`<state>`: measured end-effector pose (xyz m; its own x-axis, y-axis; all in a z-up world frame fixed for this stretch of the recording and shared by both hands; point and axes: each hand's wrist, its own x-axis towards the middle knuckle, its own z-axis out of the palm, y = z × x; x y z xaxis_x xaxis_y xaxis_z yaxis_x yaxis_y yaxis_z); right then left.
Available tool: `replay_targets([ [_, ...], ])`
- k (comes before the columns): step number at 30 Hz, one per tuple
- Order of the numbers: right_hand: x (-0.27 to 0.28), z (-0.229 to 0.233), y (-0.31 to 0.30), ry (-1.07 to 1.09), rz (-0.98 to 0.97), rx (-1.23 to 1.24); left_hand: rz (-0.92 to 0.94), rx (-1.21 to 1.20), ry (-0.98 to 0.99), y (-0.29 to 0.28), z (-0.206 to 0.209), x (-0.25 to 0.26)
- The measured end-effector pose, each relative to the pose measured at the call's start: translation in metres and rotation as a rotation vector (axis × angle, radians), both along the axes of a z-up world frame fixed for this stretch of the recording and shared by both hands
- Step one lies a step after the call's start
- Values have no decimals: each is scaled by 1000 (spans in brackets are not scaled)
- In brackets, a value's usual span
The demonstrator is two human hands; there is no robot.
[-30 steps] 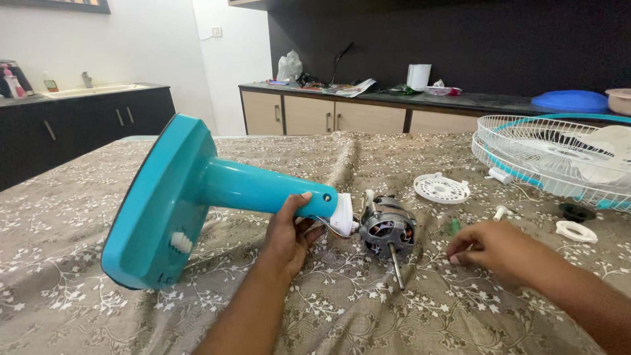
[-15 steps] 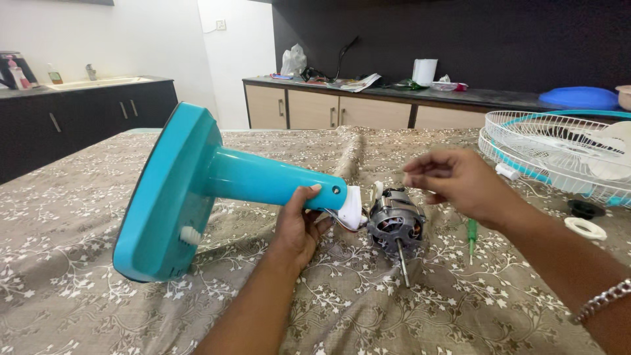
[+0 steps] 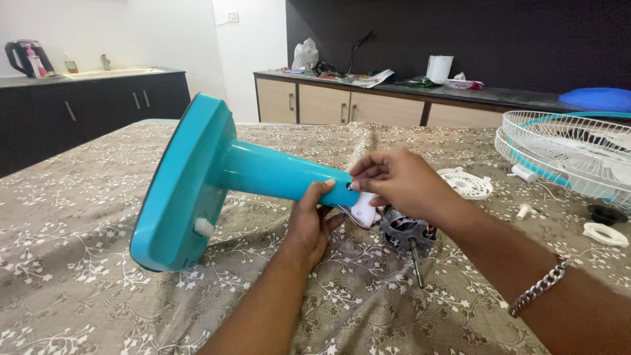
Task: The person reassembles an electric fan by connecting the motor to the fan stand, securing it with a screwdriver, and attaching the rear fan cage. The person uses a screwdriver to tighten screws and aligns components by hand.
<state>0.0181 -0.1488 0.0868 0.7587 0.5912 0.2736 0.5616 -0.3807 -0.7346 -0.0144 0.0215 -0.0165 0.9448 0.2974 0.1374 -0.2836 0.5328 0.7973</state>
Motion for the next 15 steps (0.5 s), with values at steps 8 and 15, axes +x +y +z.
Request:
replay_targets([
  [8, -1, -2, 6, -157, -31, -64, -21, -4, -16, -1, 0, -2],
  [15, 6, -9, 6, -211, -10, -15, -25, -18, -8, -2, 3, -3],
])
